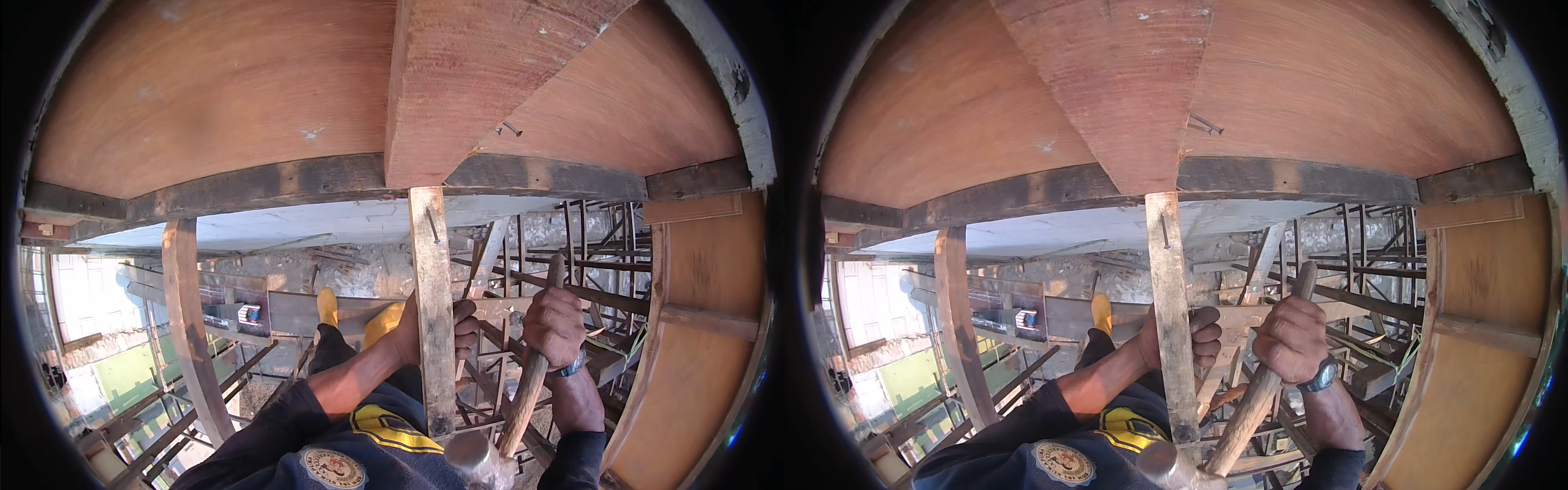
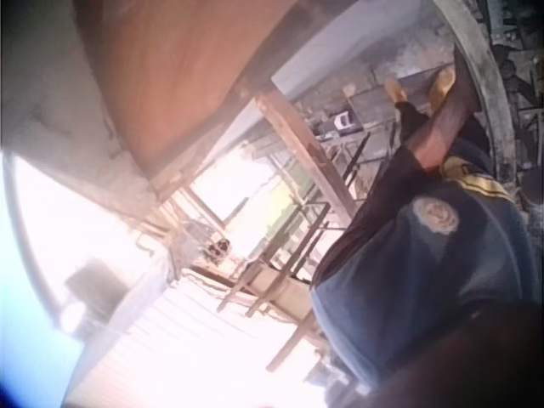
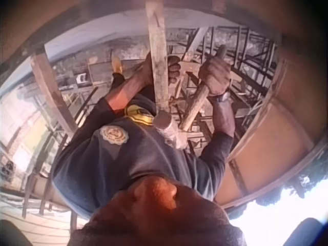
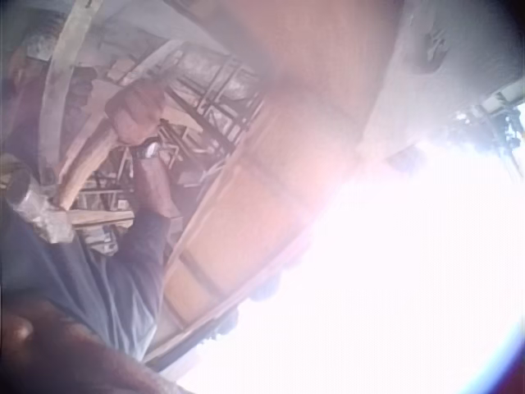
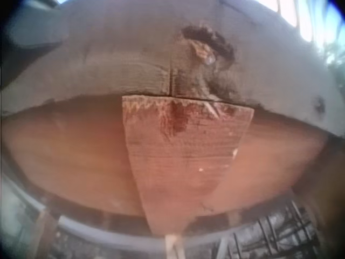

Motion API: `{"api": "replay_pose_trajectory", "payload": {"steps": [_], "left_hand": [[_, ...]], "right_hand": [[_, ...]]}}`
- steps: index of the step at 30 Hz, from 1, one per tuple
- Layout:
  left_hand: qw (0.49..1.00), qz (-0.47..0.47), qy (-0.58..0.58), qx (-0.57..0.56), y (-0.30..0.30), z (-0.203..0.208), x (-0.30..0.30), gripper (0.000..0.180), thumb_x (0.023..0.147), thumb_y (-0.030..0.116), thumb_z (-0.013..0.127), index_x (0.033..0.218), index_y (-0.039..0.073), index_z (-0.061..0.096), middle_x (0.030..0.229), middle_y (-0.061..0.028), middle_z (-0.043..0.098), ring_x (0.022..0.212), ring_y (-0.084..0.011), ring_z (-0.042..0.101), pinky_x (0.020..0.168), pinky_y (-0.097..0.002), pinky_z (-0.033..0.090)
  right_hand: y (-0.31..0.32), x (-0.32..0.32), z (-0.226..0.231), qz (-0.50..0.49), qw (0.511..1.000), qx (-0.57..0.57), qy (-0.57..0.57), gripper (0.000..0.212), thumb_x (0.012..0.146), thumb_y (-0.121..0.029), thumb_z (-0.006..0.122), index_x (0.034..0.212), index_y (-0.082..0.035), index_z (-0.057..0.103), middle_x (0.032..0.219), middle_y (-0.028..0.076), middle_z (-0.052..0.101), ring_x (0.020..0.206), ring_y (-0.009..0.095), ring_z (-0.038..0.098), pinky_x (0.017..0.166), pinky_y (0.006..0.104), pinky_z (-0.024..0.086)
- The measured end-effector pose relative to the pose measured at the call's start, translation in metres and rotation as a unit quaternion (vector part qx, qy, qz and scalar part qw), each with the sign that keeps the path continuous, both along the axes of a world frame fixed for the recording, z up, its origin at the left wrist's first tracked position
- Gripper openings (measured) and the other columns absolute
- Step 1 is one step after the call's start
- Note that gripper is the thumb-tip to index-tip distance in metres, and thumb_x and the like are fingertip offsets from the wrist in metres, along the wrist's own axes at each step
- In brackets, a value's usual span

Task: The person hammers nails into wooden beams of a building frame while standing on an elevated scaffolding, taking new nails from a container.

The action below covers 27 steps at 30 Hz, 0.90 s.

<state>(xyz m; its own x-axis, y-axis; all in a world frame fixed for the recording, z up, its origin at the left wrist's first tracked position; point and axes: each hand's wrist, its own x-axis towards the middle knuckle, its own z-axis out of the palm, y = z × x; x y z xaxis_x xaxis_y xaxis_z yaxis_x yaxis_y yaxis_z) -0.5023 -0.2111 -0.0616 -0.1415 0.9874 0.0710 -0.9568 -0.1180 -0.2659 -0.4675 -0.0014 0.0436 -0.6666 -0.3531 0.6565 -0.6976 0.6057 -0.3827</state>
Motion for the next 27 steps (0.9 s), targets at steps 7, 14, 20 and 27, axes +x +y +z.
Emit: {"api": "replay_pose_trajectory", "payload": {"steps": [7, 14, 20, 27], "left_hand": [[0.997, -0.023, -0.029, -0.073, 0.002, 0.014, -0.003, 0.057, 0.085, 0.071, 0.050, 0.078, 0.015, 0.041, 0.072, 0.0052, 0.024, 0.064, -0.0110, 0.025, 0.062, -0.0276, 0.024], [1.000, 0.010, -0.009, 0.027, 0.005, 0.000, 0.008, 0.060, 0.086, 0.073, 0.043, 0.083, 0.013, 0.046, 0.072, 0.0044, 0.030, 0.064, -0.0120, 0.029, 0.063, -0.0278, 0.027], [0.976, 0.002, 0.005, -0.216, 0.003, 0.019, -0.004, 0.060, 0.087, 0.072, 0.045, 0.084, 0.013, 0.051, 0.072, 0.0033, 0.034, 0.064, -0.0118, 0.031, 0.062, -0.0274, 0.026], [0.999, -0.021, -0.017, -0.026, 0.005, 0.002, -0.009, 0.056, 0.086, 0.069, 0.047, 0.074, 0.015, 0.044, 0.067, 0.0033, 0.031, 0.061, -0.0137, 0.032, 0.062, -0.0312, 0.031]], "right_hand": [[0.018, 0.000, -0.038, -0.172, 0.973, 0.009, -0.151, 0.063, 0.066, -0.065, 0.075, 0.073, -0.006, 0.057, 0.059, 0.007, 0.052, 0.050, 0.026, 0.056, 0.047, 0.0375, 0.043], [0.039, -0.017, -0.043, -0.081, 0.980, 0.058, -0.174, 0.049, 0.064, -0.047, 0.081, 0.068, -0.009, 0.051, 0.059, 0.006, 0.052, 0.050, 0.025, 0.056, 0.047, 0.0371, 0.043], [0.014, -0.004, -0.004, -0.033, 0.998, 0.016, -0.041, 0.031, 0.063, -0.031, 0.073, 0.066, -0.008, 0.052, 0.060, 0.004, 0.054, 0.052, 0.020, 0.057, 0.049, 0.0322, 0.044], [0.024, -0.036, -0.025, -0.281, 0.914, 0.089, -0.278, 0.060, 0.074, -0.066, 0.071, 0.071, -0.007, 0.057, 0.059, 0.006, 0.052, 0.050, 0.024, 0.056, 0.048, 0.0363, 0.043]]}}
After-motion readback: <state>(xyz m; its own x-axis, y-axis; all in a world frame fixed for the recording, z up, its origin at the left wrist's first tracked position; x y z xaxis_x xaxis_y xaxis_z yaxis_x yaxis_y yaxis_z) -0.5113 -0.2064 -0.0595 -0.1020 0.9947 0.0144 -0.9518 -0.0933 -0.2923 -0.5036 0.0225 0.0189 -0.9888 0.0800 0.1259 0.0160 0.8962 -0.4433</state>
